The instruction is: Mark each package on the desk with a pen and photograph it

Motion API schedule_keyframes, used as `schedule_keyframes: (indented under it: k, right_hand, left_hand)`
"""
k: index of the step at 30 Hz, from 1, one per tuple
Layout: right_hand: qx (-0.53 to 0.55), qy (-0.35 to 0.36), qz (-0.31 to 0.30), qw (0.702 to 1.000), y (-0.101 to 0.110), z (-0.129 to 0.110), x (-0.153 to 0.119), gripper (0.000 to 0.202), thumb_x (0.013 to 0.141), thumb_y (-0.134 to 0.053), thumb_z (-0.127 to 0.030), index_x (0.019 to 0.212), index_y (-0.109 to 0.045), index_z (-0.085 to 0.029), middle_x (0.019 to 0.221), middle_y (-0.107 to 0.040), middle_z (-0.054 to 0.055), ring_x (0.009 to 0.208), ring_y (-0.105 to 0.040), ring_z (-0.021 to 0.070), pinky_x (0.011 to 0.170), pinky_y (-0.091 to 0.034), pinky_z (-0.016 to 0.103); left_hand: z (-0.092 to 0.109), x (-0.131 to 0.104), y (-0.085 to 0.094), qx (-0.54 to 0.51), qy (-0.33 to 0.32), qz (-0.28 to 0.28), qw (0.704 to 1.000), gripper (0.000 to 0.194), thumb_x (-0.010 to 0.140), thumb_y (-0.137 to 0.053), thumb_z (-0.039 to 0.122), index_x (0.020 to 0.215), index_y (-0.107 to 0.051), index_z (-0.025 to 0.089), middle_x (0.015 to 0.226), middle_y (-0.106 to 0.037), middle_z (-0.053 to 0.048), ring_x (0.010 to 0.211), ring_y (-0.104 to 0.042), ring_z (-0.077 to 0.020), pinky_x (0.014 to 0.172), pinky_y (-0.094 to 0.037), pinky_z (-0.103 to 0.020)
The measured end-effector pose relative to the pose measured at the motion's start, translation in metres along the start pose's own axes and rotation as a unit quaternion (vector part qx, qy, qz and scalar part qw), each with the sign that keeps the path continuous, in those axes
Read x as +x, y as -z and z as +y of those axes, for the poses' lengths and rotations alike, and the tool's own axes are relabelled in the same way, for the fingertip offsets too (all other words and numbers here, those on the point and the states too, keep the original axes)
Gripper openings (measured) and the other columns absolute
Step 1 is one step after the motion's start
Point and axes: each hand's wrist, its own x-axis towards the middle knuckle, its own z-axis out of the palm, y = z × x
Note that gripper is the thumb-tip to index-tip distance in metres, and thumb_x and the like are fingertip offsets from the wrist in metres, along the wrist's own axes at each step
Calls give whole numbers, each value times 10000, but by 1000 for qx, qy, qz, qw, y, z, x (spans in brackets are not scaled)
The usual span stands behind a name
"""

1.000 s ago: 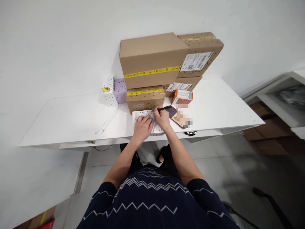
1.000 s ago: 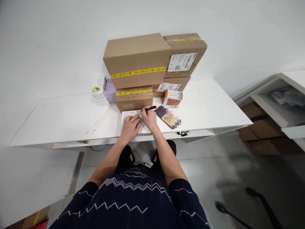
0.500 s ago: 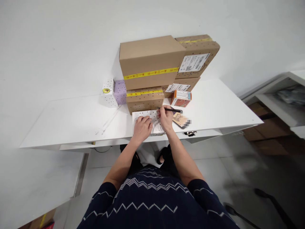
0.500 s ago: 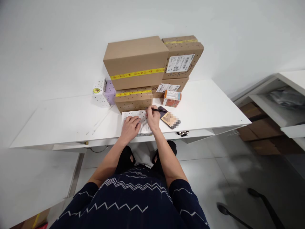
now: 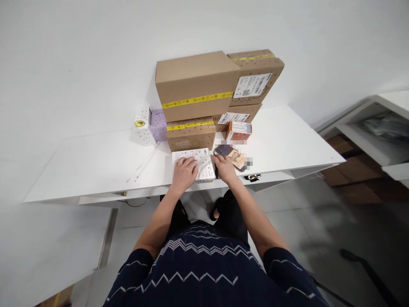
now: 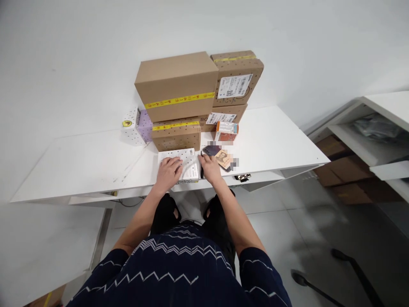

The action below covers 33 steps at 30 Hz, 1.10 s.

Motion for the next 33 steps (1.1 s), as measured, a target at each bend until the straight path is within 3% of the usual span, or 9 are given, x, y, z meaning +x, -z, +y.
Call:
schedule_keyframes:
  k: [7, 15, 19, 23, 28, 33]
  right_hand:
    - [-52, -35, -48, 997, 6, -16, 15, 470, 974, -334, -171, 1397, -540, -171, 1294, -565, 190, 1031, -459, 310, 832, -372, 399]
    - [19, -76, 24, 997, 9, 11, -1, 506, 912, -366, -98, 1370, -578, -137, 1182, -605, 172, 1018, -511, 288, 967, -364, 422]
    - [24, -177, 88, 980, 16, 30, -10, 450, 951, -440, -307, 1350, -584, -157, 1246, -565, 200, 1109, -481, 338, 943, -390, 449]
    - [6, -259, 42, 965, 16, 48, -11, 703, 855, -609, -529, 1459, -447, -206, 1460, -429, 218, 1263, -392, 397, 958, -376, 490]
    - [14, -232, 5, 973, 13, 56, -6, 654, 877, -555, -560, 1422, -454, -212, 1435, -483, 178, 1246, -416, 347, 985, -345, 474]
    - [7, -229, 13, 973, 18, 45, -10, 577, 875, -535, -523, 1354, -532, -202, 1337, -562, 176, 1150, -457, 349, 914, -365, 464]
  left_hand:
    - [-1, -1, -1, 1, -5, 7, 1000, 282, 944, -524, 284, 1158, -701, 237, 1272, -679, -52, 1116, -533, -280, 975, -448, -449]
    - [-1, 0, -3, 1, -8, 22, 1000, 272, 936, -538, 273, 1149, -703, 237, 1256, -687, -40, 1104, -528, -288, 963, -443, -447]
    - [-1, -1, -4, -1, -13, 27, 1000, 275, 942, -526, 274, 1153, -699, 240, 1253, -686, -53, 1107, -530, -283, 954, -446, -449]
    - [-3, -1, -5, -2, -20, 37, 999, 263, 936, -540, 277, 1138, -703, 233, 1246, -691, -54, 1097, -533, -292, 936, -450, -461]
    - [-4, -2, -9, -17, -38, 65, 997, 223, 932, -544, 243, 1078, -711, 228, 1183, -712, -66, 1075, -553, -281, 928, -455, -456]
    - [-4, -3, -11, -36, -59, 117, 991, 172, 921, -537, 196, 906, -708, 211, 1031, -736, -64, 1005, -583, -245, 871, -481, -400]
